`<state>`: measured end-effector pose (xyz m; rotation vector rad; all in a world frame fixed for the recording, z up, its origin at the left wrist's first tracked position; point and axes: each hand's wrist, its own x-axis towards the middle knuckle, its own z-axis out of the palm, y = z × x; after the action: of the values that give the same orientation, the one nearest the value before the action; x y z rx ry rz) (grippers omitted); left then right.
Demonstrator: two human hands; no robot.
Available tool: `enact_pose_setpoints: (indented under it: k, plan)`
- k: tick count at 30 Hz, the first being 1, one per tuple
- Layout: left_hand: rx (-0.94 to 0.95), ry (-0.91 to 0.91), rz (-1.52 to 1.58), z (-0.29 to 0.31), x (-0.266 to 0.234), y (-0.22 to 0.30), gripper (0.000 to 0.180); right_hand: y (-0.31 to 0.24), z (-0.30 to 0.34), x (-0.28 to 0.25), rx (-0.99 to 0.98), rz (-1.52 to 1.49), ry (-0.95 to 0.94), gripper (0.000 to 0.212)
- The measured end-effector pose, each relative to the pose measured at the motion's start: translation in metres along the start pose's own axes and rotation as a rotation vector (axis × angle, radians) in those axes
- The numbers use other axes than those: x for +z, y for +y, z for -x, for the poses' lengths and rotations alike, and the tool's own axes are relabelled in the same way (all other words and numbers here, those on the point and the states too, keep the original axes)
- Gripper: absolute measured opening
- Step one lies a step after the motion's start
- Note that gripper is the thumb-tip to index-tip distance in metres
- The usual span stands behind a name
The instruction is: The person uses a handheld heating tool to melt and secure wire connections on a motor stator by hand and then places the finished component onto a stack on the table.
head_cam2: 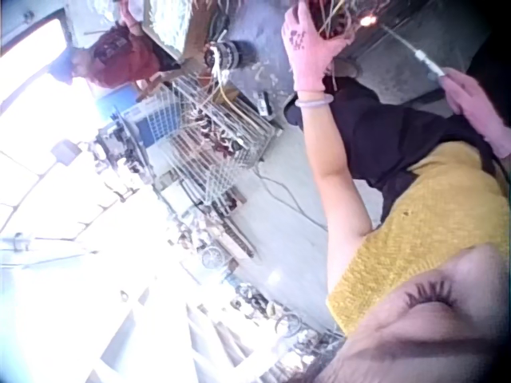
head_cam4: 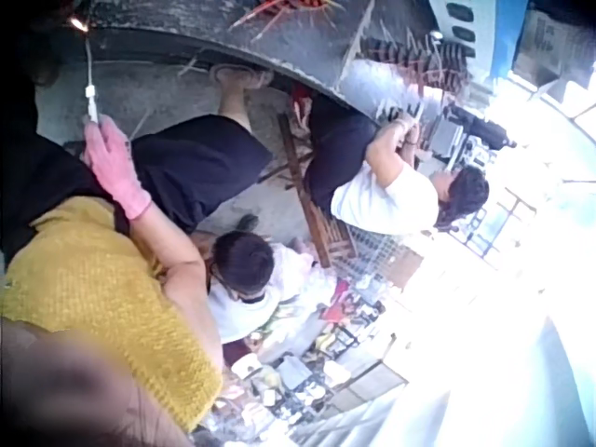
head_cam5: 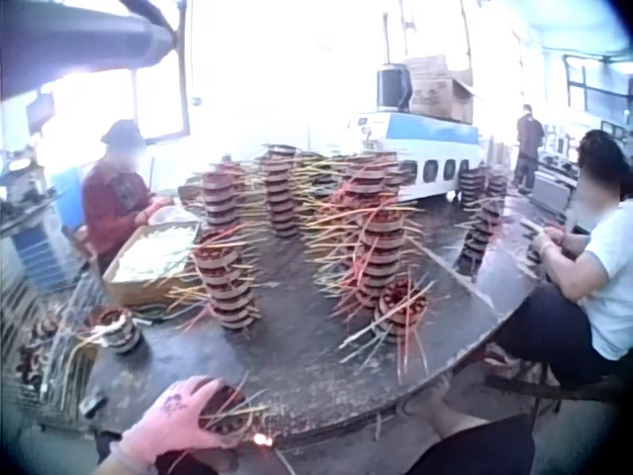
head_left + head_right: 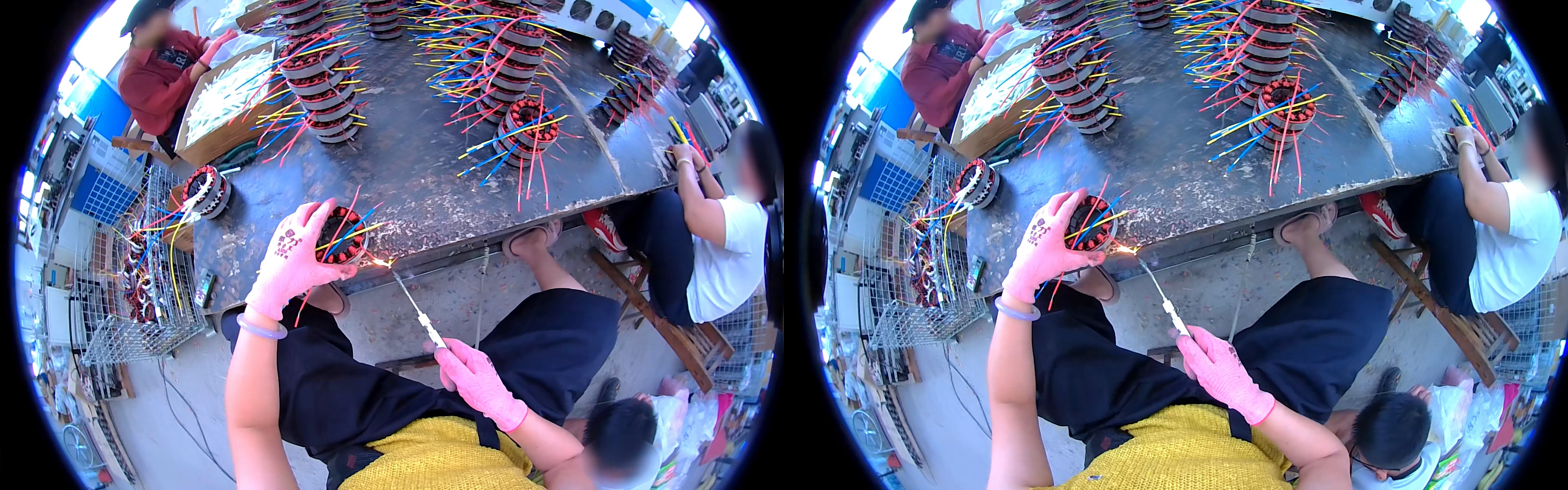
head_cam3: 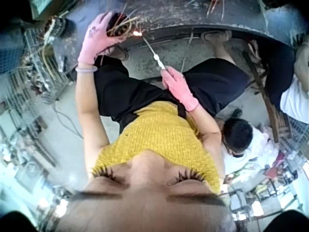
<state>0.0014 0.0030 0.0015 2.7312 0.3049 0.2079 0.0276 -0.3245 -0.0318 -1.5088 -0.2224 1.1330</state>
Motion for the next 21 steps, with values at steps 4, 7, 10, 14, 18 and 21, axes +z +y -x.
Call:
enact_pose_setpoints:
  k: [4, 7, 10, 14, 18, 21]
  plan:
    - [0.001, -0.005, -0.011, 0.0000, -0.0011, 0.0015, 0.099, -0.0011, -0.0007, -0.0009, -0.002, 0.014, -0.025, 0.037]
    - [0.005, 0.000, -0.011, 0.0004, -0.0001, 0.0002, 0.099, -0.0008, 0.0005, -0.0006, 0.006, -0.034, -0.031, 0.038]
    - [0.013, 0.001, -0.007, 0.0000, -0.0013, 0.0010, 0.098, -0.0046, 0.0021, -0.0009, 0.008, -0.010, -0.027, 0.038]
    - [0.011, -0.001, -0.014, -0.0001, -0.0014, 0.0006, 0.098, -0.0037, -0.0002, -0.0008, 0.005, 0.028, -0.023, 0.038]
    - [-0.013, -0.012, -0.002, -0.0008, -0.0029, 0.0047, 0.099, -0.0025, -0.0017, 0.0004, 0.004, -0.001, -0.012, 0.037]
    - [-0.014, -0.015, 0.008, -0.0011, -0.0032, 0.0056, 0.099, -0.0057, -0.0003, -0.0004, 0.000, 0.008, -0.012, 0.036]
